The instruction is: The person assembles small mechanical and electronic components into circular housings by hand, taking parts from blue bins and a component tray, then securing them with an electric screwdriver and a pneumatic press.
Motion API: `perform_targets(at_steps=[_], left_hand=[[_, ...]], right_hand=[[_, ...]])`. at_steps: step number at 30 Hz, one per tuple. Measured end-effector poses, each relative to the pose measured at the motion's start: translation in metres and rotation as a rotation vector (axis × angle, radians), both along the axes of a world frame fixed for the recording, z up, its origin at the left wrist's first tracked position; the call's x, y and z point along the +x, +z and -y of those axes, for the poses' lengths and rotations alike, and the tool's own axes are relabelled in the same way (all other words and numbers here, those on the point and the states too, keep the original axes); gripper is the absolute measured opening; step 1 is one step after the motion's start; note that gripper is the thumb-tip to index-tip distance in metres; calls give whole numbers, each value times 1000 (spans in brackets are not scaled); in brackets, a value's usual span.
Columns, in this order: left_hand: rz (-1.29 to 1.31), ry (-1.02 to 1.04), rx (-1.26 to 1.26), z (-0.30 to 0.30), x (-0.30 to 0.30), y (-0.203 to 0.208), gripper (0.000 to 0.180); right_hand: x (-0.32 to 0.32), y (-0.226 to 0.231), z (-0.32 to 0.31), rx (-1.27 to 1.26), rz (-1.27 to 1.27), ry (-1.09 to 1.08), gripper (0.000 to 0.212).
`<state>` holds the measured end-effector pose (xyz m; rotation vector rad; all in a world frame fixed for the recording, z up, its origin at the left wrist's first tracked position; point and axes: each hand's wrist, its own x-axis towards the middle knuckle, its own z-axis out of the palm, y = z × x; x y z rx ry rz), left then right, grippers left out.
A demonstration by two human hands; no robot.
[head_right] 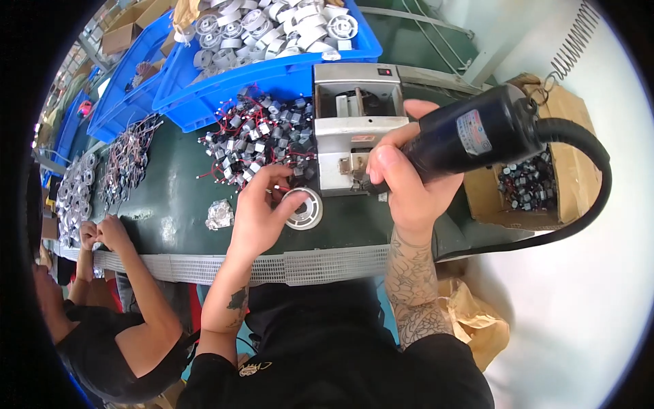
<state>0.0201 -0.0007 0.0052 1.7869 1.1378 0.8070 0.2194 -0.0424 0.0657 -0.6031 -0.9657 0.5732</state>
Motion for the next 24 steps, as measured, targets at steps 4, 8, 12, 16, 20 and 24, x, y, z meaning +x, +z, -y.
perform_targets(at_steps=[4, 8, 12, 16, 20, 24], left_hand=[[100, -51, 164, 0, -5, -12, 35], [191, -146, -241, 0, -3, -8, 29], [163, -167, -291, -1, -3, -9, 24], [207, -166, -286, 0, -3, -11, 24], [207, -156, -244, -2, -5, -17, 25], [203, -180, -248, -2, -5, -11, 26]], right_hand=[[2, -1, -4, -2, 12, -22, 43], [3, -4, -7, -2, 66, -66, 42], [3, -6, -9, -30, 119, -83, 42], [4, -10, -12, -10, 96, -46, 42], [3, -11, -10, -11, 76, 14, 42], [-3, -7, -2, -73, 82, 107, 47]])
